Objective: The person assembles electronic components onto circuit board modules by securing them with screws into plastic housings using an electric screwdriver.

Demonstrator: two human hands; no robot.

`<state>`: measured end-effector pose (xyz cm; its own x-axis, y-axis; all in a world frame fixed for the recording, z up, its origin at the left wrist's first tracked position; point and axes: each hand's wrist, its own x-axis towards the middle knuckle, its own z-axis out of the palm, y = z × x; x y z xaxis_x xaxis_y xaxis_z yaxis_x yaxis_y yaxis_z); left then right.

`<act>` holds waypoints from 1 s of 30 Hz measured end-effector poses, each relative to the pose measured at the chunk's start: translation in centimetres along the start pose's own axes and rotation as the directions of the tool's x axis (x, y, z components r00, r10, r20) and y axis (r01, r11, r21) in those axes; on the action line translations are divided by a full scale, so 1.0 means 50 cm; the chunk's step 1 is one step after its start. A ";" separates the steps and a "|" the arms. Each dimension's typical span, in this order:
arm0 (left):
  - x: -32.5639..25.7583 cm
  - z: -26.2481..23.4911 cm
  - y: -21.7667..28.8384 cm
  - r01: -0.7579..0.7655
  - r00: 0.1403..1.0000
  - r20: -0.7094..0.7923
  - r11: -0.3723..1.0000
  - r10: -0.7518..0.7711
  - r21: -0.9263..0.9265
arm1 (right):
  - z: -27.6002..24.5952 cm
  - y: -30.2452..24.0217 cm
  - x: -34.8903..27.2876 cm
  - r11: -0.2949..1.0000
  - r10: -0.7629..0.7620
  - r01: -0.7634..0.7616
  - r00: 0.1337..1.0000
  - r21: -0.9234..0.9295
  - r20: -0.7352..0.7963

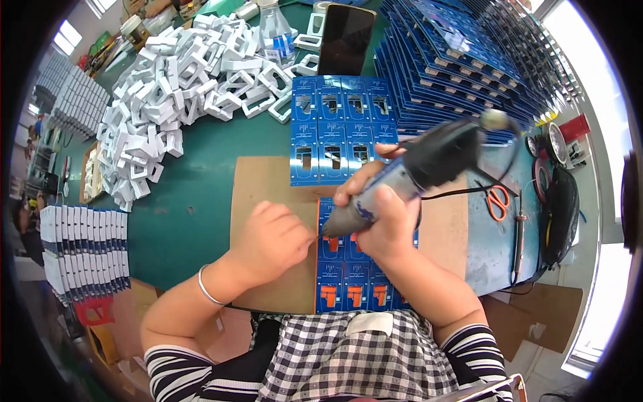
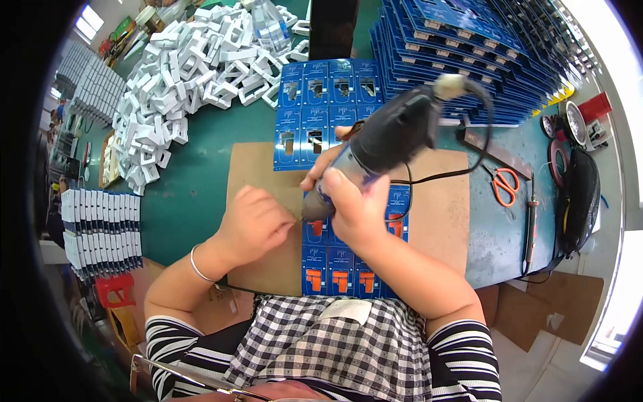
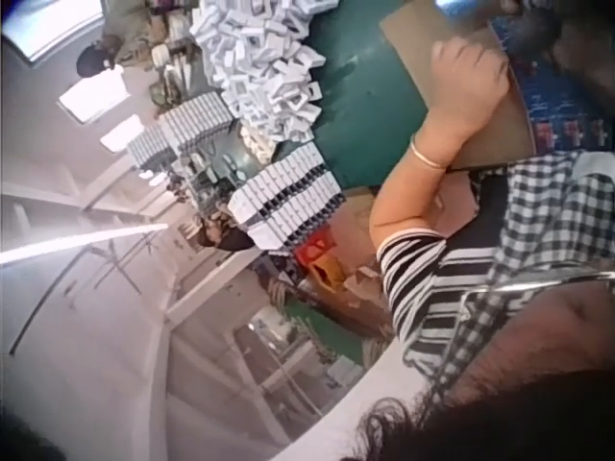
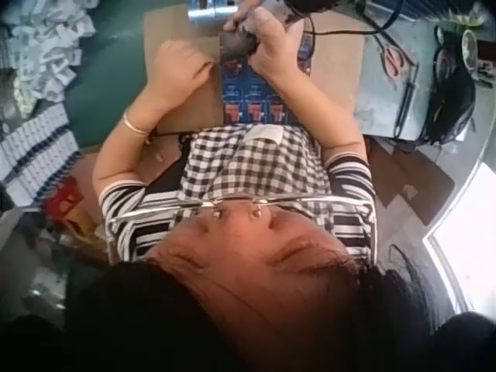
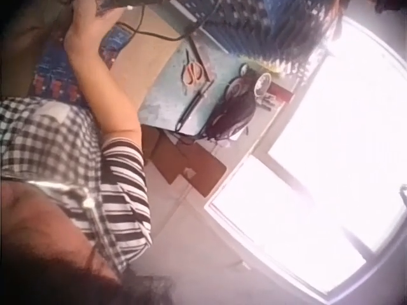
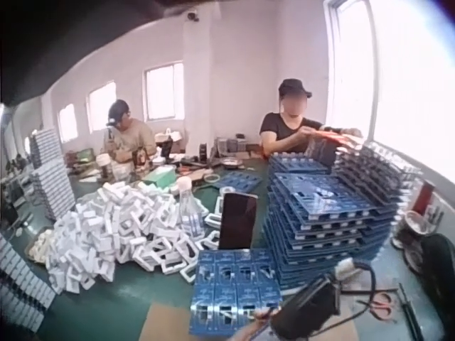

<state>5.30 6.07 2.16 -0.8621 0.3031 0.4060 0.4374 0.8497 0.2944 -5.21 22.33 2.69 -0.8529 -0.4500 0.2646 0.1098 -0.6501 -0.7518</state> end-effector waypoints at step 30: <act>0.043 0.085 0.019 0.090 0.992 -0.075 0.992 -0.097 -0.087 | -0.044 -0.077 -0.016 0.941 -0.237 0.274 0.952 -0.200 0.194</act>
<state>2.77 9.39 -0.37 -0.8788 0.1860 0.4395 0.3784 0.8327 0.4043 -6.08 26.54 4.02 -0.7388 -0.3936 0.5471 -0.2329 -0.6126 -0.7553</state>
